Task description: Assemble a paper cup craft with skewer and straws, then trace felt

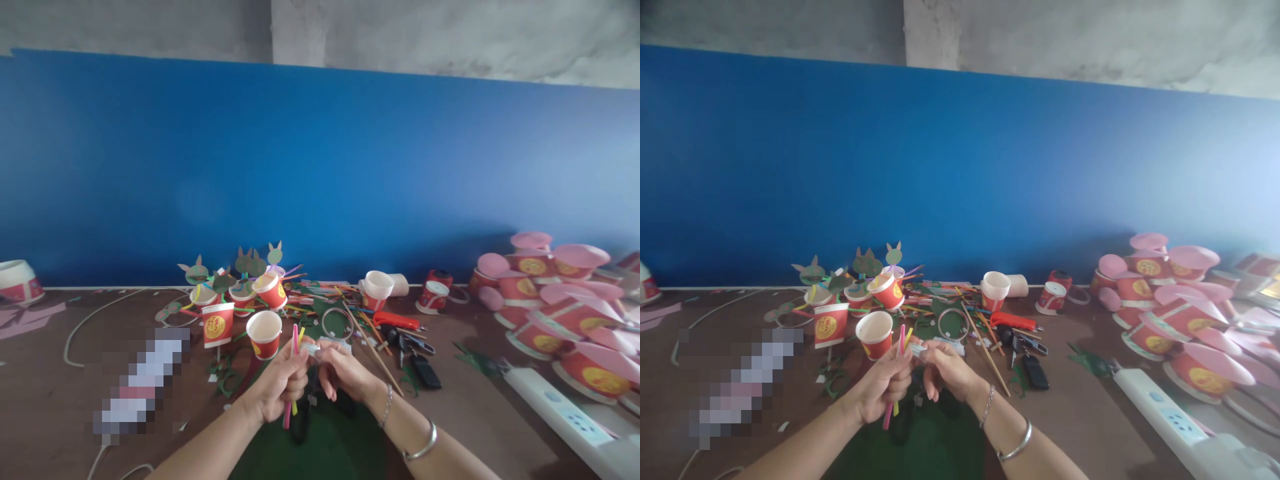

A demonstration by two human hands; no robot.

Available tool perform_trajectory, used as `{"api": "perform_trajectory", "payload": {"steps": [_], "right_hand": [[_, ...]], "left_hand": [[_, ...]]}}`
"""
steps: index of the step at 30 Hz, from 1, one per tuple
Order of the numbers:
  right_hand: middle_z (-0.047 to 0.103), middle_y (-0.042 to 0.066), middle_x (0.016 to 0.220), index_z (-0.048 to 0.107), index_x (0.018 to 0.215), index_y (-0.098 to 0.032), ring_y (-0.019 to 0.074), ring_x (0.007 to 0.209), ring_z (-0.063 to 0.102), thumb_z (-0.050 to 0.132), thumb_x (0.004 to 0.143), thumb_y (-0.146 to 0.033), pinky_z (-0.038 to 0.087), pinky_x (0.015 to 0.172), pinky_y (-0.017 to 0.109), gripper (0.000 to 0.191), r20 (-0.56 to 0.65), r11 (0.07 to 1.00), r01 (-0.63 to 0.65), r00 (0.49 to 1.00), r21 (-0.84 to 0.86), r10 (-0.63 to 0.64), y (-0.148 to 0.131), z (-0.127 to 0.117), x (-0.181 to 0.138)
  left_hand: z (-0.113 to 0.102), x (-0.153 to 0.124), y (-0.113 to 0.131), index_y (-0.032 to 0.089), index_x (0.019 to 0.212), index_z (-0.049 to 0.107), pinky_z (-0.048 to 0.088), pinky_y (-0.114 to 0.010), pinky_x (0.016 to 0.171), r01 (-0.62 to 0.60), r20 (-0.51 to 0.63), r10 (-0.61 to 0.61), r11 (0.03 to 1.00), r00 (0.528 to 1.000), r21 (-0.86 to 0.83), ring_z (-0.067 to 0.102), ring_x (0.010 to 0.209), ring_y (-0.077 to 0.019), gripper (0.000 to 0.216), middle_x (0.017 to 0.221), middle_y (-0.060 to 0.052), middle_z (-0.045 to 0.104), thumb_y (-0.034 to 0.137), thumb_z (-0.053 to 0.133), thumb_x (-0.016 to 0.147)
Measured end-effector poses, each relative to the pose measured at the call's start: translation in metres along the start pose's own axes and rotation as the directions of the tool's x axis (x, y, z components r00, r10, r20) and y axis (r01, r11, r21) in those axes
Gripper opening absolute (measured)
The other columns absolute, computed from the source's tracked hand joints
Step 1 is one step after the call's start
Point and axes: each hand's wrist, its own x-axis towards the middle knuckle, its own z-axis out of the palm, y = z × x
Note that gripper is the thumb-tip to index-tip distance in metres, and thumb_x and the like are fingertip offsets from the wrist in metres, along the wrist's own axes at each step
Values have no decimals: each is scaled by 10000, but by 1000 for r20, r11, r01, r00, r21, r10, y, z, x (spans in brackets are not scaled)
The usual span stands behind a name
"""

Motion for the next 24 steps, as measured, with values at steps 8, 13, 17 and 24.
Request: {"api": "perform_trajectory", "payload": {"steps": [8, 13, 17, 24], "right_hand": [[500, -42, 291, 505, 759, -166, 94, 196, 366, 469, 714, -362, 259, 237, 148, 205, -16, 1000, 24, 1000, -3, -24, 2, 1, 1], [535, -27, 319, 526, 855, -139, 100, 207, 380, 453, 668, -303, 282, 241, 154, 260, 42, 996, 30, 999, 87, -33, 3, 0, 2], [540, -27, 329, 538, 865, -132, 94, 221, 404, 479, 704, -332, 288, 260, 147, 264, 54, 996, 9, 998, 85, -13, 2, 0, 1], [551, -10, 330, 556, 874, -109, 108, 221, 432, 473, 710, -364, 268, 254, 151, 314, 50, 998, -13, 999, 54, 10, 4, -1, 0]], "left_hand": [[3, 1, -1, 229, 978, 430, 45, -157, 334, -30, -14, 31, 996, 999, 80, 86, 367, -20, 506, 441, 155, 247, 544, 702, 690], [-1, 1, -1, 233, 987, 408, 39, -152, 342, -22, -13, 22, 1000, 1000, 6, 73, 381, -23, 548, 438, 160, 236, 523, 739, 660], [-1, 0, 1, 232, 982, 408, 45, -150, 340, -27, 8, 27, 1000, 1000, 5, 76, 378, -18, 524, 447, 157, 265, 515, 728, 679], [4, -1, 2, 214, 934, 434, 46, -147, 333, -42, 37, 40, 998, 998, 52, 100, 365, -5, 460, 483, 145, 309, 493, 716, 702]]}}
